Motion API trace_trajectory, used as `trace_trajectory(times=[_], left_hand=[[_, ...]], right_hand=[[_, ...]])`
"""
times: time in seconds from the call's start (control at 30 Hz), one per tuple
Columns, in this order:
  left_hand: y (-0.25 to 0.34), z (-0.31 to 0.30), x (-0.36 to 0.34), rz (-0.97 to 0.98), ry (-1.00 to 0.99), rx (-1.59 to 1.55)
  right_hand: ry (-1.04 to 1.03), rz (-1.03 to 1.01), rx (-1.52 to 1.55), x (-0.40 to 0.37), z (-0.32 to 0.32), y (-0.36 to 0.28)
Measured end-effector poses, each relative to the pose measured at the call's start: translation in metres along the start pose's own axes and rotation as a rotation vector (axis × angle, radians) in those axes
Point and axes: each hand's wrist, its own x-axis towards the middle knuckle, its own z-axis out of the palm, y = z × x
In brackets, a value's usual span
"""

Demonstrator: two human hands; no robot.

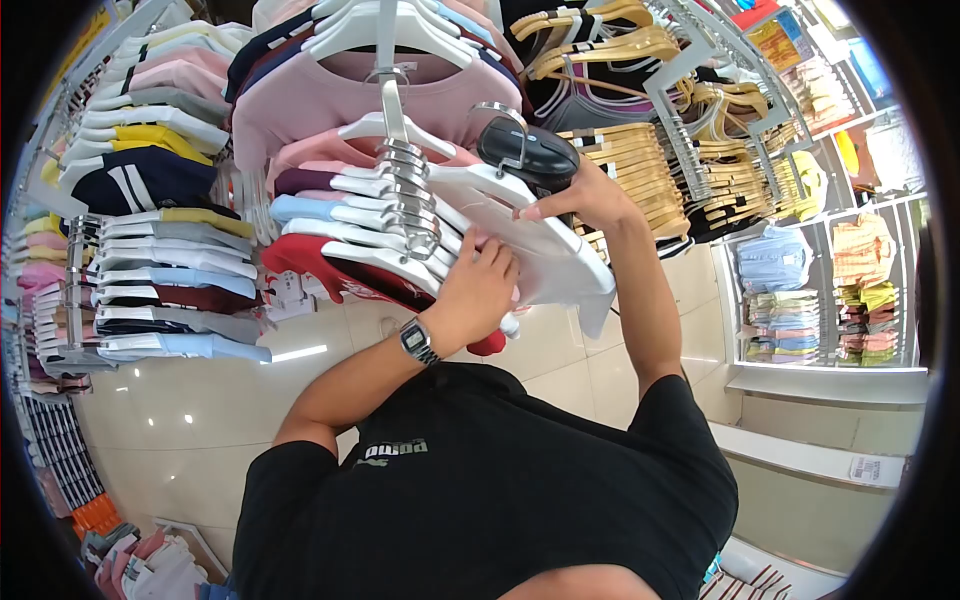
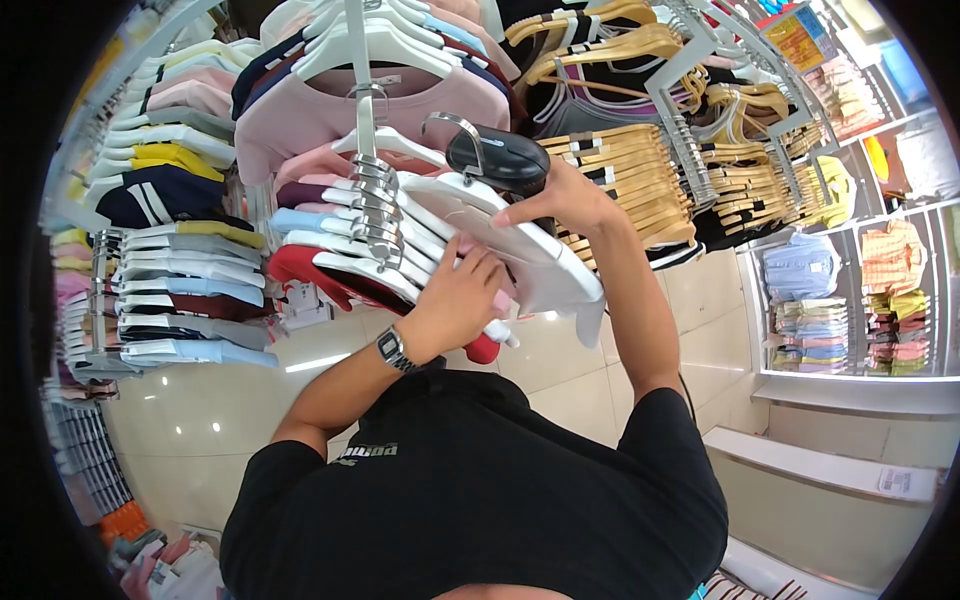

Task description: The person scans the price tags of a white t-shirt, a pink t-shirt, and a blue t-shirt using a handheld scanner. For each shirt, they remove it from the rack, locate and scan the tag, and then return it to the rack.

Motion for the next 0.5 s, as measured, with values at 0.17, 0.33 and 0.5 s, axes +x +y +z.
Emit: trace_trajectory(times=[0.17,0.33,0.5], left_hand=[[-0.022,-0.084,-0.036,0.287,-0.111,-0.733],[-0.117,-0.118,-0.094,-0.075,0.470,-1.161],[-0.187,-0.111,-0.065,-0.403,0.353,-0.800]], right_hand=[[-0.064,-0.010,-0.102,0.031,0.008,-0.028],[-0.131,0.046,-0.252,0.058,0.013,-0.037],[-0.244,0.054,-0.197,0.088,0.020,-0.033]])
